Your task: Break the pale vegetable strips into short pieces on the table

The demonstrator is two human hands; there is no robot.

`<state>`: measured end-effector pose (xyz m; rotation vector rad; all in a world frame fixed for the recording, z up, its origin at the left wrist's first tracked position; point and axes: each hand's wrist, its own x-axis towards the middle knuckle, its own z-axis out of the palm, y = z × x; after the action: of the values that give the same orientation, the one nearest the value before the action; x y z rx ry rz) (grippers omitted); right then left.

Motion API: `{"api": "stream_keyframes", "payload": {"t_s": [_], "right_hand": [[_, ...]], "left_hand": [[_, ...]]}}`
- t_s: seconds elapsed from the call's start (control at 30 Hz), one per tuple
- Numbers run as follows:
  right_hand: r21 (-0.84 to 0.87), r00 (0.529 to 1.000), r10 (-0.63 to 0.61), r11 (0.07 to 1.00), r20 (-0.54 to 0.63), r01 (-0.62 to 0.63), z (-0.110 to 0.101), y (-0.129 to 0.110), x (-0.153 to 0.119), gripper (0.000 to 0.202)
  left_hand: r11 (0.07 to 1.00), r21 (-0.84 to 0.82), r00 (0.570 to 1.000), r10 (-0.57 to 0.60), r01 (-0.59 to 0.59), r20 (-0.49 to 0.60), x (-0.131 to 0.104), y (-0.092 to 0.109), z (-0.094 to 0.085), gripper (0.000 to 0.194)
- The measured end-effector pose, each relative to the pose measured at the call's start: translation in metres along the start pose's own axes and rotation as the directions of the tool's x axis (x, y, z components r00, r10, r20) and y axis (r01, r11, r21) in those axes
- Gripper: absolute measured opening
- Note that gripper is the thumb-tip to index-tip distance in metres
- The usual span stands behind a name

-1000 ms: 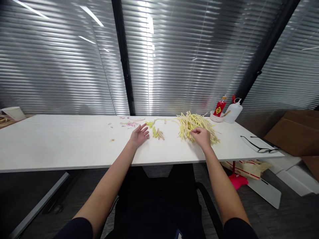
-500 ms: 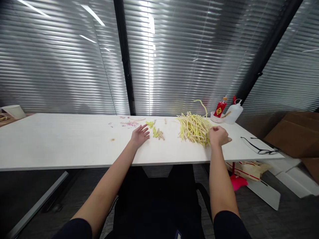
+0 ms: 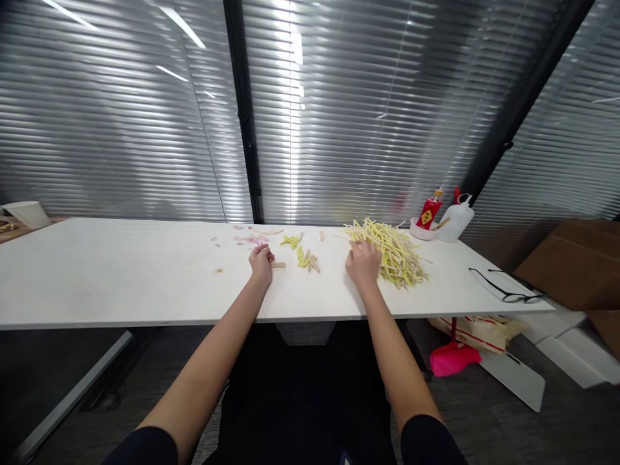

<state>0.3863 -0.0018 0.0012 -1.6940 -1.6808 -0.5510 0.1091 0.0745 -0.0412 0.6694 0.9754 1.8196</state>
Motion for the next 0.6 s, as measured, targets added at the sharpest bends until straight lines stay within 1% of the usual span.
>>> {"api": "stream_keyframes", "payload": {"t_s": [0.07,0.13,0.2,0.27,0.3,0.37,0.43,0.53,0.6], "right_hand": [[0.092,0.985,-0.119,0.990,0.123,0.108,0.026,-0.035,0.009,0.031],[0.165,0.945,-0.225,0.968,0.239,0.189,0.055,-0.070,0.020,0.032],[0.215,0.896,-0.310,0.944,0.318,0.251,0.084,-0.101,0.031,0.038],[0.222,0.858,-0.325,0.942,0.397,0.254,0.107,-0.124,0.040,0.045],[0.210,0.843,-0.301,0.951,0.446,0.229,0.117,-0.132,0.043,0.048],[0.171,0.818,-0.232,0.971,0.526,0.165,0.130,-0.141,0.047,0.051],[0.136,0.812,-0.174,0.984,0.557,0.117,0.135,-0.142,0.046,0.047],[0.126,0.847,-0.153,0.987,0.509,0.102,0.133,-0.137,0.040,0.032],[0.167,0.873,-0.156,0.982,0.463,0.087,0.126,-0.133,0.036,0.026]], "left_hand": [[0.992,0.115,0.999,0.046,-0.046,0.010,0.000,-0.006,0.000,0.015],[0.978,0.193,0.997,0.070,-0.076,0.042,0.000,-0.011,0.001,0.014],[0.962,0.244,0.992,0.104,-0.120,0.077,-0.001,-0.015,0.000,0.015],[0.949,0.276,0.985,0.129,-0.156,0.114,-0.001,-0.017,-0.002,0.015],[0.943,0.286,0.982,0.135,-0.168,0.131,-0.001,-0.019,-0.003,0.015],[0.937,0.298,0.978,0.141,-0.182,0.153,-0.001,-0.020,-0.005,0.015],[0.934,0.306,0.978,0.139,-0.183,0.159,0.000,-0.021,-0.005,0.015],[0.934,0.314,0.980,0.126,-0.169,0.151,-0.001,-0.020,-0.004,0.013],[0.933,0.321,0.981,0.121,-0.164,0.150,-0.002,-0.019,-0.002,0.012]]}}
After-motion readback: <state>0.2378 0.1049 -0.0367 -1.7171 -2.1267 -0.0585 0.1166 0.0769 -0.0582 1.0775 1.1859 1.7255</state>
